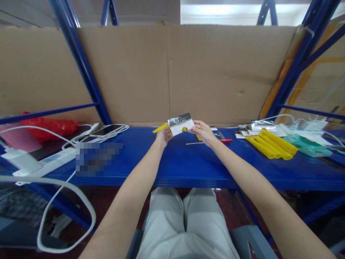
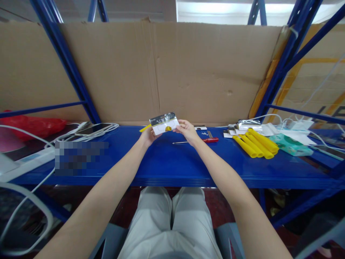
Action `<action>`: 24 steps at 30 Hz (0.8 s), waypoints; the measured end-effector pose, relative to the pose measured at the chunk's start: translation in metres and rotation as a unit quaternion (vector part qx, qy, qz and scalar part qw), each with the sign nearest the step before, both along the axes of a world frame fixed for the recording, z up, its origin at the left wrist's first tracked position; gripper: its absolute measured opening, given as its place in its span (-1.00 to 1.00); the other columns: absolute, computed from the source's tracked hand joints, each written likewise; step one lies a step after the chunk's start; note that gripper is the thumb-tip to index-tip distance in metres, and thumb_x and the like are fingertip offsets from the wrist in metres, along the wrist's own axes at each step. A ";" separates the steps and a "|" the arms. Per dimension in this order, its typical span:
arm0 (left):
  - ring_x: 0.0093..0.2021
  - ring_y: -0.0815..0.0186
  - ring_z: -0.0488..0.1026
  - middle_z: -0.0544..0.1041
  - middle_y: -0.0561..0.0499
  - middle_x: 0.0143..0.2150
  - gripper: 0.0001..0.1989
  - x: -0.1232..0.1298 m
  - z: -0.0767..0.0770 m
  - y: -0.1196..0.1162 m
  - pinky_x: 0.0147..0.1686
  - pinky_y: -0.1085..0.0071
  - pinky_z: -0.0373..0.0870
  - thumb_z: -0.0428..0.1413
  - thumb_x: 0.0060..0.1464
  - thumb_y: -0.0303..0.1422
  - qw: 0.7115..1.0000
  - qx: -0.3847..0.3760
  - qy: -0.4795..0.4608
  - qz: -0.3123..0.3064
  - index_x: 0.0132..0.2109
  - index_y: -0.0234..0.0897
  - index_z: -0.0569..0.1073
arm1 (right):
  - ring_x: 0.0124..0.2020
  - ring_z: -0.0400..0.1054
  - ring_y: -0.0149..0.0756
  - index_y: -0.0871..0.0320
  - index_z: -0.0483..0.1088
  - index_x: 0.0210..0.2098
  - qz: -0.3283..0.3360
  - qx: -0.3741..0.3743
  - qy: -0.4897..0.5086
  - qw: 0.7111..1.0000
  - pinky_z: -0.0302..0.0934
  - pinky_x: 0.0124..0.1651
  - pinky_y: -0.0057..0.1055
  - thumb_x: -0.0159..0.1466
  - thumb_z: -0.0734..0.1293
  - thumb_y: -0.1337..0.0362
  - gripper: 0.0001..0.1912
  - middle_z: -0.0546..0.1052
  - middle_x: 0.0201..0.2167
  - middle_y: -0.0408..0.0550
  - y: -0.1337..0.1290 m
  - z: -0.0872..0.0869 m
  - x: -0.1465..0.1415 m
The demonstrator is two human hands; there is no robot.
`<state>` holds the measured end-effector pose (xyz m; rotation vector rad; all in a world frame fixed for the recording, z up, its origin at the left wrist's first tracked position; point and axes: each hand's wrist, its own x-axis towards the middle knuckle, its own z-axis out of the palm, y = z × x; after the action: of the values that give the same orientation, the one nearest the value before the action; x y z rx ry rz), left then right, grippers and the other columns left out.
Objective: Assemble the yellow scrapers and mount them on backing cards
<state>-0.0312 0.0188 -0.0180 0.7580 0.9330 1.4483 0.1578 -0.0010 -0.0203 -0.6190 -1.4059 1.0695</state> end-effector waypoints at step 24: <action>-0.33 0.32 0.53 0.59 -0.06 -0.37 -0.79 0.009 0.005 -0.012 -0.33 0.45 0.40 0.03 0.09 -0.28 0.998 0.020 0.052 -0.030 -0.23 -0.29 0.49 | -0.33 0.46 -0.37 0.10 0.35 -0.29 0.000 -0.010 -0.009 1.000 0.33 -0.09 -0.29 -0.01 0.47 0.22 -0.68 0.56 -0.41 -0.18 0.002 -0.005 -0.002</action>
<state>-0.0226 0.0070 -0.0129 0.8910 0.9545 1.3889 0.1559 0.0012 -0.0253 -0.6450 -1.4124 1.0813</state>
